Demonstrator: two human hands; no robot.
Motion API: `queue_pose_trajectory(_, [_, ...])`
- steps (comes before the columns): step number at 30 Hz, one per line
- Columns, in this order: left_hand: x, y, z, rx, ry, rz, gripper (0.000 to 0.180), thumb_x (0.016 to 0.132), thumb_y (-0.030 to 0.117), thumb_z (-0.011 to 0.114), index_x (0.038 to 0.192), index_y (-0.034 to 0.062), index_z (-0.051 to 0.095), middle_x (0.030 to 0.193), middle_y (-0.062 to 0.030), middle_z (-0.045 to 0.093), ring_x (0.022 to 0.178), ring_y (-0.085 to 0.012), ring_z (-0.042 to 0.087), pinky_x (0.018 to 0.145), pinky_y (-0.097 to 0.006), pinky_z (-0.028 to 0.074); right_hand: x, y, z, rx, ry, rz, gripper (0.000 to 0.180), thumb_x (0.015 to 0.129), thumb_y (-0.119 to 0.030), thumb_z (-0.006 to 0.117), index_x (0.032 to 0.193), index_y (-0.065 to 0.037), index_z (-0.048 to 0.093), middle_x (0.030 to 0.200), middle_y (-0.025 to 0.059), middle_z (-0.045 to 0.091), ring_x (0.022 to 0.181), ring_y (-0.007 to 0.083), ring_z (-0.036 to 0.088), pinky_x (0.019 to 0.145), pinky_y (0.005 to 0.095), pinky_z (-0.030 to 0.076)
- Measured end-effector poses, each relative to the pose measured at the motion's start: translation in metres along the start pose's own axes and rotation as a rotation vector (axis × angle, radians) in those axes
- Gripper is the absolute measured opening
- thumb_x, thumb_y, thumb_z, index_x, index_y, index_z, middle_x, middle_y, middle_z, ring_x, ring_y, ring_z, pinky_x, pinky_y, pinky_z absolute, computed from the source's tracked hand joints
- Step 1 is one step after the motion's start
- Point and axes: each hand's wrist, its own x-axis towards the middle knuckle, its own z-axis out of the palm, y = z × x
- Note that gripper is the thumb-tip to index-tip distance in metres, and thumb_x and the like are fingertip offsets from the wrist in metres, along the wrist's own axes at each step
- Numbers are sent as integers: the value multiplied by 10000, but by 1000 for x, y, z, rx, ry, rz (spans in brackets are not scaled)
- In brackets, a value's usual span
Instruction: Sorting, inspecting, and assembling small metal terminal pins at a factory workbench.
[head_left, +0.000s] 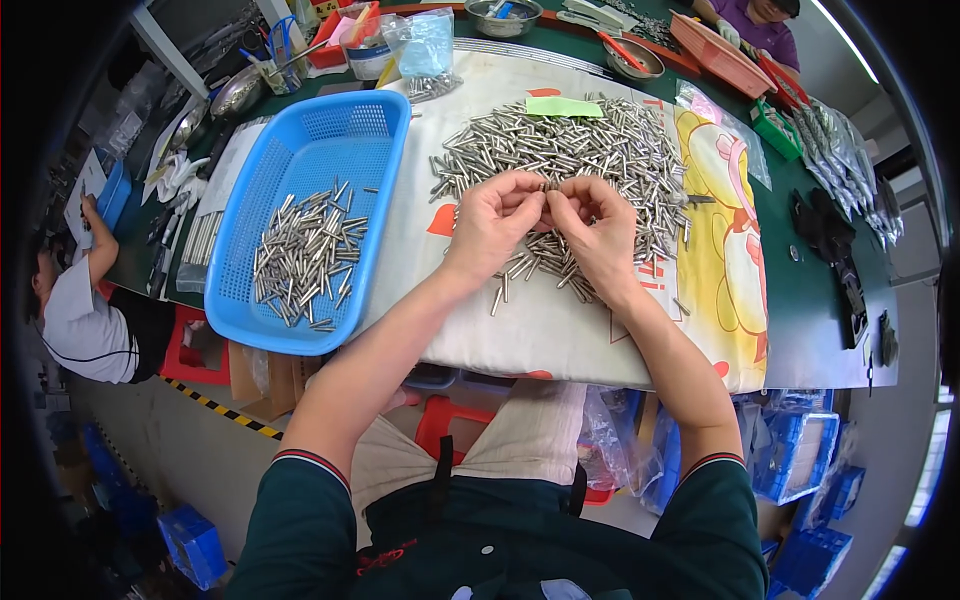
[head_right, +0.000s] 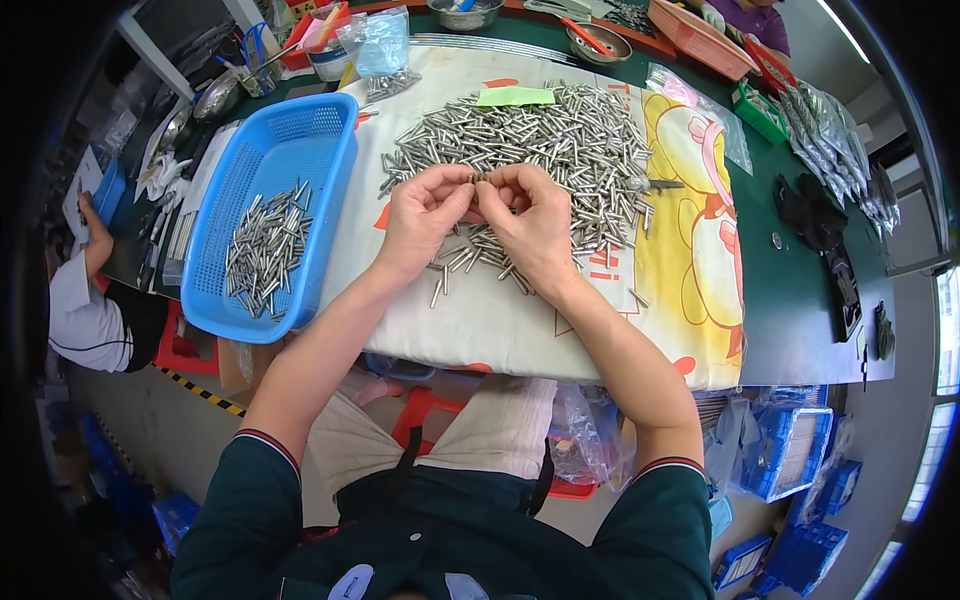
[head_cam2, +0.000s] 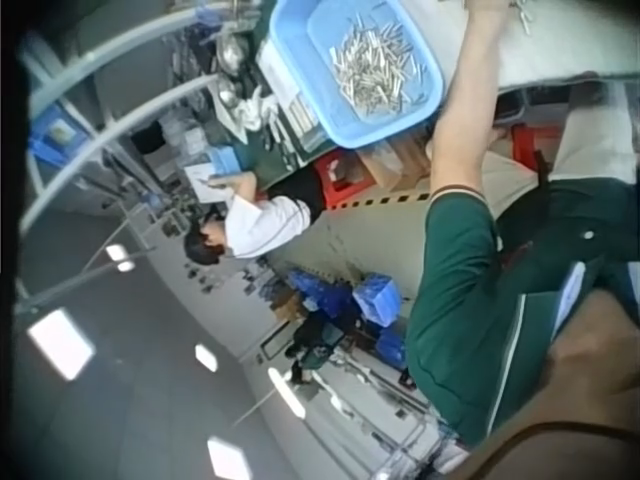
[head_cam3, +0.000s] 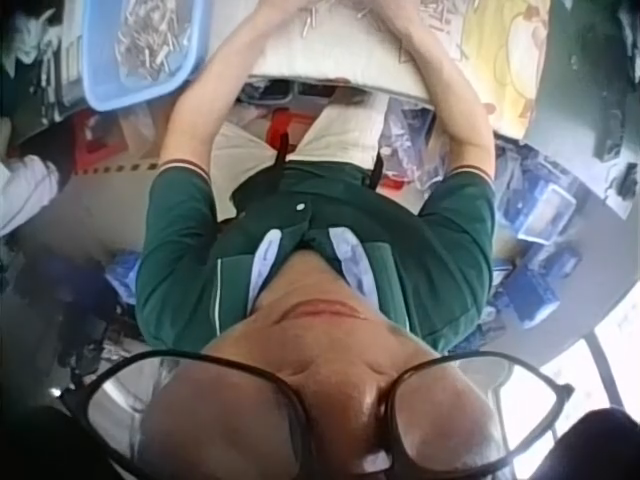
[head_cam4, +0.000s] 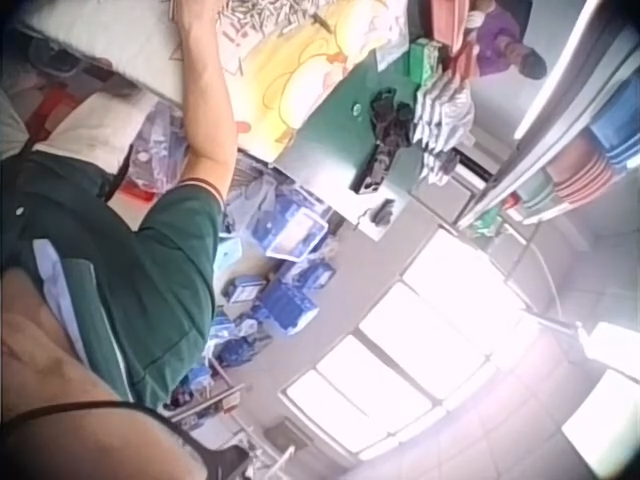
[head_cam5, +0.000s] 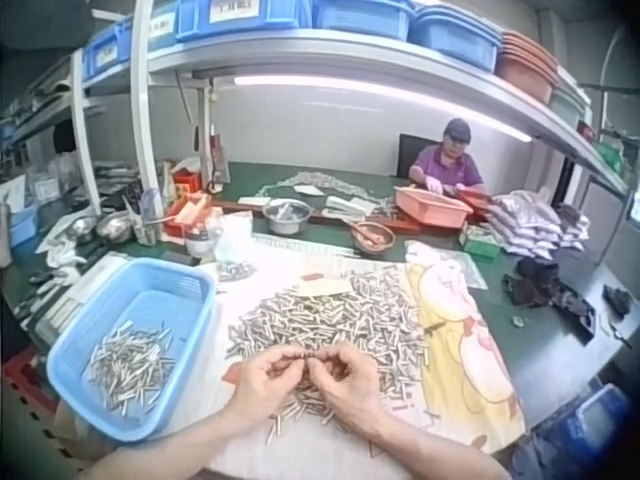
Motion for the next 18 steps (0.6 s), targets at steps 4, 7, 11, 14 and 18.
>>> queue_pose_trajectory(4, [2,3,-5,16,-53,-110,175,915,68,507,1050,-34,550,912,-119,656,797,-169,661,708,-273,559,2,-10,-4,-20,-42,127,120,777,-76,678,802,29,625,603,-35,518,539,19,424,477,179,364])
queue_pose_trajectory(7, [2,6,-5,-23,-39,-172,178,919,90,508,1049,-23,555,913,-118,655,798,-164,660,714,-268,557,4,-9,-5,-28,-51,142,140,779,-98,671,801,34,630,586,-39,506,534,21,419,472,184,358])
queue_pose_trajectory(11, [4,5,-6,-117,-32,-268,189,921,106,513,1058,-15,558,916,-112,654,799,-159,660,724,-262,554,7,-4,-7,-73,-69,153,163,778,-127,662,794,33,638,563,-34,494,519,28,414,467,200,360])
queue_pose_trajectory(14, [5,8,-4,-191,18,-352,186,909,56,512,1055,-50,557,878,-114,660,768,-165,668,695,-247,558,6,-2,-7,-71,-37,118,157,778,-123,647,794,33,642,554,-31,488,509,35,409,464,211,357])
queue_pose_trajectory(18, [4,4,-8,-84,-27,-268,201,912,70,516,1064,-54,560,901,-122,660,772,-164,667,700,-247,557,5,-6,-6,-89,-57,113,145,778,-111,633,789,34,637,550,-29,487,507,40,410,463,217,353])
